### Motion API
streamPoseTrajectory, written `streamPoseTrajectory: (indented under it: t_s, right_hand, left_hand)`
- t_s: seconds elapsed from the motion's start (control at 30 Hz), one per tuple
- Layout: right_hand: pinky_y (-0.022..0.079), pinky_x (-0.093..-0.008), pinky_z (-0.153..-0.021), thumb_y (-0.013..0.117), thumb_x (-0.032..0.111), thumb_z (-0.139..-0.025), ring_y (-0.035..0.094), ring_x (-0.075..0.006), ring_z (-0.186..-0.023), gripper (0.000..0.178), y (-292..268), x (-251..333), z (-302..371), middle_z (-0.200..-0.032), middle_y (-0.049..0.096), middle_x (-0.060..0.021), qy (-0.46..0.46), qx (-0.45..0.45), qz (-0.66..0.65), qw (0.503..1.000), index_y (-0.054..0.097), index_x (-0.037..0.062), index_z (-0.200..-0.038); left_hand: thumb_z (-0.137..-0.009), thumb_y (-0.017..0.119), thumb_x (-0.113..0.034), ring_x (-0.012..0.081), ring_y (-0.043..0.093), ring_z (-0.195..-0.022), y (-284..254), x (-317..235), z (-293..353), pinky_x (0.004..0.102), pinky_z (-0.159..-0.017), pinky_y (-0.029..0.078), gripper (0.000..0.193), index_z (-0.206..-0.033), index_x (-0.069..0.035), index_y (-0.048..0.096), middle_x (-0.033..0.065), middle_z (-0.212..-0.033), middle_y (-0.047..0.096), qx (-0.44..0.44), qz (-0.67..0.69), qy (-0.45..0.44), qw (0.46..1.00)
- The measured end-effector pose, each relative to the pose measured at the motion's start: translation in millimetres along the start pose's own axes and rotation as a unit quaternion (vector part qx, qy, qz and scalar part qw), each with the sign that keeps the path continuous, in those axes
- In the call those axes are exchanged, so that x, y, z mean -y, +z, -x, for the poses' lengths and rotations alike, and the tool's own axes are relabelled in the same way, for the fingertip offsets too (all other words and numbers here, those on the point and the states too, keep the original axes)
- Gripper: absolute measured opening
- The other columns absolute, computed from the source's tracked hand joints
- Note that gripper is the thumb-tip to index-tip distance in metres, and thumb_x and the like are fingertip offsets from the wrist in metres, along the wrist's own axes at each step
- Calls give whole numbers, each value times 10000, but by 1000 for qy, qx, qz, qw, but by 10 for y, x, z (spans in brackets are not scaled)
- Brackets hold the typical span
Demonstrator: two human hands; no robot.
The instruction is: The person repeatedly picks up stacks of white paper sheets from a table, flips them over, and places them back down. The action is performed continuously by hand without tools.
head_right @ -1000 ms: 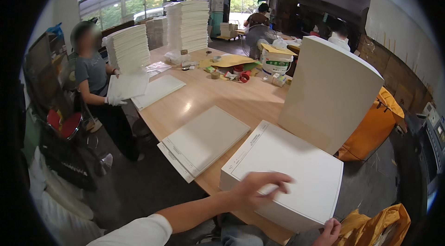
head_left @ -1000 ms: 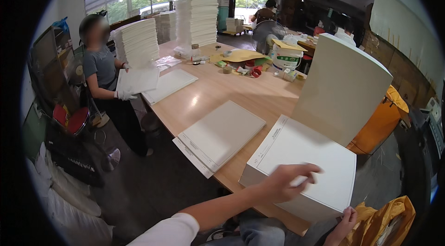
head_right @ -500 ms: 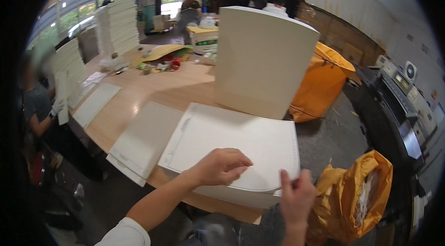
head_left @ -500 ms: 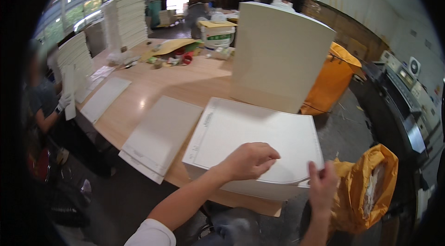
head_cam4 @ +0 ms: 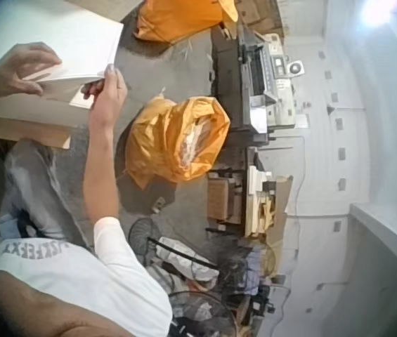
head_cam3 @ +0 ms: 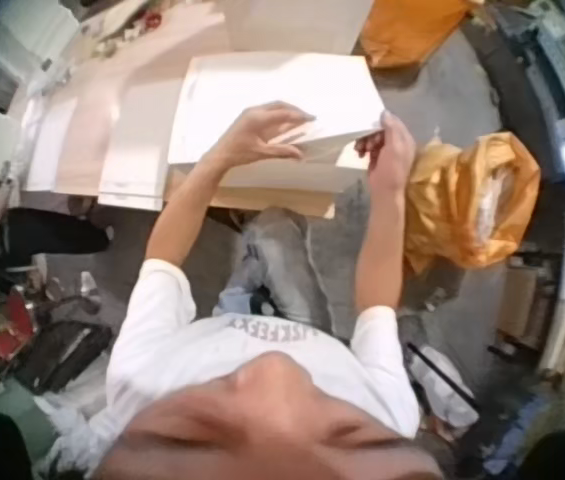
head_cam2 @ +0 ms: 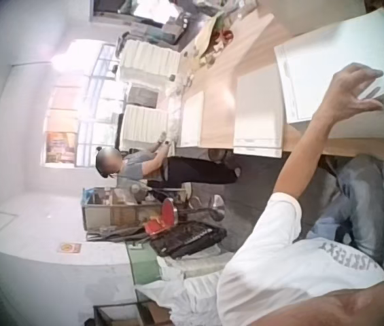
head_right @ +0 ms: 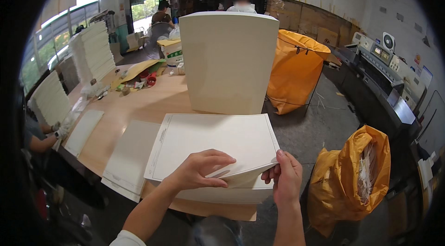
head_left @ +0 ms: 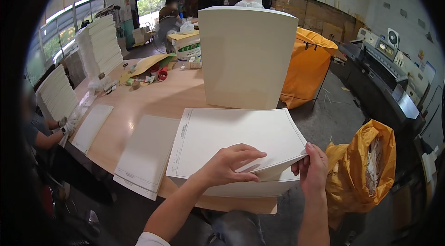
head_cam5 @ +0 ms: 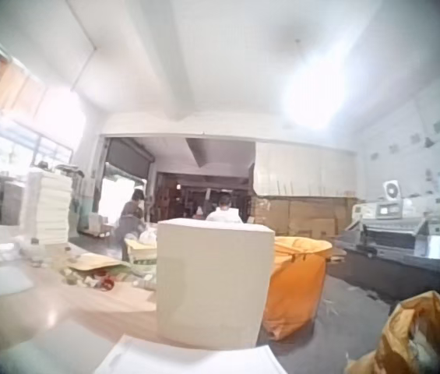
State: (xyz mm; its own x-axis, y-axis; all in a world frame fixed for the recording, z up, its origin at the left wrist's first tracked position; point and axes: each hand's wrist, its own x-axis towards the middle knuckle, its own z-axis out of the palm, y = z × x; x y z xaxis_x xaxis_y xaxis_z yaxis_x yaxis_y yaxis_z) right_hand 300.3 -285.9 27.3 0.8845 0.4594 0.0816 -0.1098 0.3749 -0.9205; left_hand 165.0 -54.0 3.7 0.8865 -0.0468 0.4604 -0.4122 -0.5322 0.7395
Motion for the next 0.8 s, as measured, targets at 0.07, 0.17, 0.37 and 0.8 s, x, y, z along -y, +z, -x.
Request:
streamPoseTrajectory:
  t_s: [0.07,0.17,0.37,0.8]
  right_hand:
    - [437,-281,-477,571,263,-1100,584,-148,-527,403,-30,0,-15,-622,522,-10,0,10,11,1000,490,116,-733]
    - [431,-275,-476,581,264,-1098,584,-143,-527,406,-12,34,-3,-619,525,-9,-22,15,30,999,495,113,-731]
    - [411,-267,-475,605,249,-1083,573,-131,-515,408,-32,-66,-36,-610,524,-2,-65,0,189,980,487,117,-715]
    - [404,-245,-461,606,290,-1095,565,-124,-503,426,2,-66,-20,-612,531,0,-90,-2,187,978,515,113,-718]
  left_hand:
    - [-843,934,-274,284,701,-1187,-6,57,21,388,-1034,556,723,-1494,-150,644,128,-1337,709,4,7,-12,1000]
    - [-900,884,-211,282,706,-1177,4,-53,-4,373,-1030,555,642,-1492,-144,646,133,-1335,711,-24,51,-52,997]
    - [-1022,691,-72,263,682,-1212,16,-155,-17,334,-1056,520,355,-1376,-92,701,114,-1349,691,-23,32,-91,995]
    - [-920,850,-97,298,646,-1276,58,-161,-39,391,-1106,511,535,-1424,-74,675,137,-1383,679,-40,28,-25,999]
